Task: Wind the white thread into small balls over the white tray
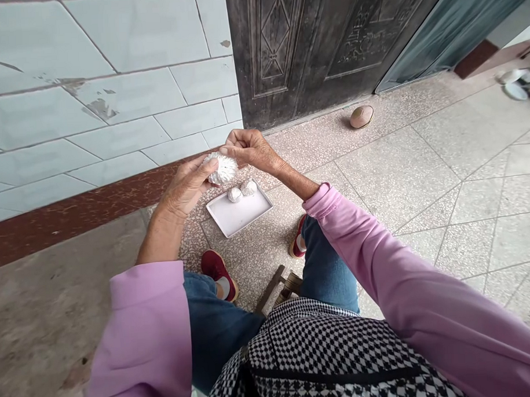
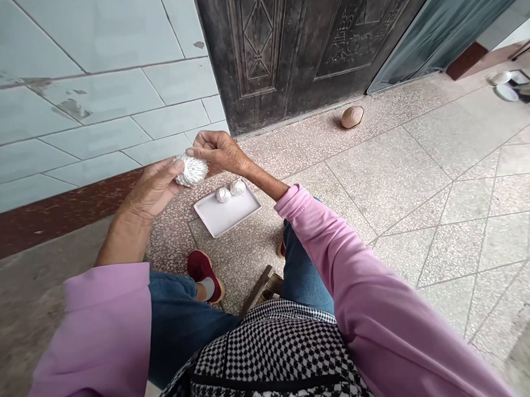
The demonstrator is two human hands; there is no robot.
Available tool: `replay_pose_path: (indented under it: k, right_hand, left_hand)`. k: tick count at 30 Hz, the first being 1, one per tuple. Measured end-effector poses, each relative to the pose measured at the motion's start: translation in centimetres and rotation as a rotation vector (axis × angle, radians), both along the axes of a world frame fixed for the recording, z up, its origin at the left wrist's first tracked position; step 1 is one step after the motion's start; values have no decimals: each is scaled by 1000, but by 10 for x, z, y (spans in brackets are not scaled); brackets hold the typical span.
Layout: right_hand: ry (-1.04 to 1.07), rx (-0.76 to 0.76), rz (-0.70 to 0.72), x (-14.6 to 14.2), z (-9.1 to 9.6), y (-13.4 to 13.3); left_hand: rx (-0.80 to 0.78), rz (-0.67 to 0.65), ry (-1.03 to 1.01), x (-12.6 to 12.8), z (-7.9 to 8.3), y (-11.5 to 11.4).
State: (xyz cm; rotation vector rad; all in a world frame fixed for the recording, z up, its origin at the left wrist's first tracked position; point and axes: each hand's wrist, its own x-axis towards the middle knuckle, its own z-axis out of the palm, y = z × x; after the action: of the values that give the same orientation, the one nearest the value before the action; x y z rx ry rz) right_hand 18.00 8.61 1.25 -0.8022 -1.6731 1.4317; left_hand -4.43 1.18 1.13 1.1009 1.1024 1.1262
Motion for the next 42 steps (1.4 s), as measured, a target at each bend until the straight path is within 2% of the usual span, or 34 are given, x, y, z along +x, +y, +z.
replay_pose_path:
  k: [5,10,17,25,29,34,39,42]
  right_hand:
    - [44,-99,32,-1,12,-7]
    - [40,-134,-23,-11,15,-12]
    - [-58,43,-64,-18,5,-12]
    - [-316,245,44,-15,1,-26]
    - [-371,267,138,-18,0,-36]
    - [-365,231,215,-19,12,-51]
    - [-354,182,138,-12,26,-48]
    - [-349,183,95,-5,31,-41]
  left_hand:
    - [-26,-79,-107,4,6,-5]
    - [2,0,-296,8,7,-4]
    - [33,149,-450,7,5,1]
    - [106,225,-514,1,6,10]
    - [173,327,-412,-8,-1,16]
    - [206,423,-87,-20,-9,19]
    - [254,391,199,-15,-7,15]
    - [301,418,401,-15,-7,12]
